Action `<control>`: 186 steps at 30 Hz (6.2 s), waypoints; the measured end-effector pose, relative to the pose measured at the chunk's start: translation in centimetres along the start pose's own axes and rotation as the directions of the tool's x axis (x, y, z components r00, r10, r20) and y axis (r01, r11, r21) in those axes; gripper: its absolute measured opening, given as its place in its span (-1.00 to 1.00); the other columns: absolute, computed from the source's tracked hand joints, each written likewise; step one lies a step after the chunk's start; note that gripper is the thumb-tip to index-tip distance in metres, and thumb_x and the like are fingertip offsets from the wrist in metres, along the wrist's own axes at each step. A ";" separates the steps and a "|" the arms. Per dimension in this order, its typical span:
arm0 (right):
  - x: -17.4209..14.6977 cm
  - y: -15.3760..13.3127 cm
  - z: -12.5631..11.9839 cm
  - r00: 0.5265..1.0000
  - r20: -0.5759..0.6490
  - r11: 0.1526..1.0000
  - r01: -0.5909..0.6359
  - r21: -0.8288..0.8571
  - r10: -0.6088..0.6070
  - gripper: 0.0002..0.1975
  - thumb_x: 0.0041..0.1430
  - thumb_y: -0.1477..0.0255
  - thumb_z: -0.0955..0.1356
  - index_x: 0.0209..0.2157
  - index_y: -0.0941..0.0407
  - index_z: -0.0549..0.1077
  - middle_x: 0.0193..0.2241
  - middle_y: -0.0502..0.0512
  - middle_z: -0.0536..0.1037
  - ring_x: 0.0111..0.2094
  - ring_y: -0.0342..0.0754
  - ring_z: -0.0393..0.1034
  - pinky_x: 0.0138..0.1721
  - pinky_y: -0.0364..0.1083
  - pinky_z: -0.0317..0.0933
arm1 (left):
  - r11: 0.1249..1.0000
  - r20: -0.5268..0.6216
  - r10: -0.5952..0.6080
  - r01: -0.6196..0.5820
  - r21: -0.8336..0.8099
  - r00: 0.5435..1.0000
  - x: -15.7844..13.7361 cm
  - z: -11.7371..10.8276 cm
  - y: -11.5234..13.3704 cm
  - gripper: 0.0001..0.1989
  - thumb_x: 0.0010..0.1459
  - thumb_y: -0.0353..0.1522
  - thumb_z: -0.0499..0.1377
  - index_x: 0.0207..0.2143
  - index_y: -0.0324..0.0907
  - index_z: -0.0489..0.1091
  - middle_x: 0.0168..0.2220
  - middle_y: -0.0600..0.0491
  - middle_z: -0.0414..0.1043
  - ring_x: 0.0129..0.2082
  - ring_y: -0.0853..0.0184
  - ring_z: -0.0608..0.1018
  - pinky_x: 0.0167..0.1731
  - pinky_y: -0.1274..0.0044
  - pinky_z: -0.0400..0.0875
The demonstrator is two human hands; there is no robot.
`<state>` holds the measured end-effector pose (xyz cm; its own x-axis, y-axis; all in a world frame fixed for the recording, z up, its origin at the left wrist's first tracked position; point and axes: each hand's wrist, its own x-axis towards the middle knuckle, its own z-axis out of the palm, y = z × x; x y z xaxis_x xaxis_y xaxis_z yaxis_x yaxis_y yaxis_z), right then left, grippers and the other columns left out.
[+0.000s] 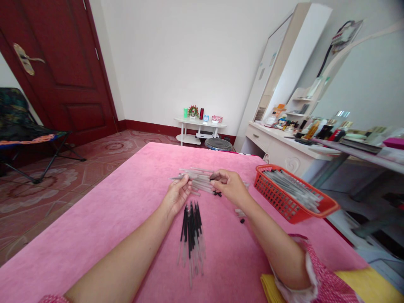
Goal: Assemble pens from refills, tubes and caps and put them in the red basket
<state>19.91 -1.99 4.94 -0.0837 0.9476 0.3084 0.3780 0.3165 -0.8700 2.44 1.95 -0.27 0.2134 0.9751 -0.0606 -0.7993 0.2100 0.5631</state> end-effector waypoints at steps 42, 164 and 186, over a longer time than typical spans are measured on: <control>-0.7 1.4 1.2 0.991 0.021 0.934 0.131 -0.331 -0.131 -0.85 -0.03 0.58 0.29 -0.40 0.15 0.48 -0.49 0.02 0.52 -0.46 -0.13 0.37 -0.39 -0.17 0.18 | 0.995 -0.023 -0.018 0.020 0.097 1.000 0.3 -0.3 -0.5 -0.90 0.13 -0.56 0.09 -0.42 -0.34 0.39 -0.47 -0.03 0.52 -0.59 0.51 0.51 -0.53 0.71 0.46; 0.0 3.3 -2.6 0.986 -0.156 0.688 -0.149 -0.711 0.053 -0.85 0.01 0.50 0.31 -0.36 0.06 0.50 -0.35 0.01 0.57 -0.34 -0.10 0.40 -0.38 -0.19 0.11 | 0.973 0.191 0.002 -0.046 0.226 0.982 -1.0 0.4 -0.6 -0.66 0.04 -0.32 0.21 -0.12 -0.27 0.37 -0.55 0.15 0.27 -0.60 0.49 0.38 -0.59 0.62 0.35; -0.8 3.5 -0.5 0.976 0.162 0.662 0.218 -0.717 -0.145 -0.80 0.07 0.50 0.31 -0.24 0.08 0.48 -0.22 0.06 0.49 -0.11 -0.06 0.28 -0.13 -0.13 0.12 | 0.840 0.104 0.307 -0.320 0.438 0.946 -0.3 -0.4 -0.7 -0.65 0.06 -0.21 0.16 -0.24 -0.33 0.45 -0.60 0.18 0.13 -0.73 0.63 0.02 -0.73 0.65 -0.23</control>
<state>21.78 -1.61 1.81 -0.2863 0.8860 0.3649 0.8933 0.3845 -0.2326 2.72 1.58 -1.02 0.0152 0.9795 0.2007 -0.4934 -0.1672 0.8536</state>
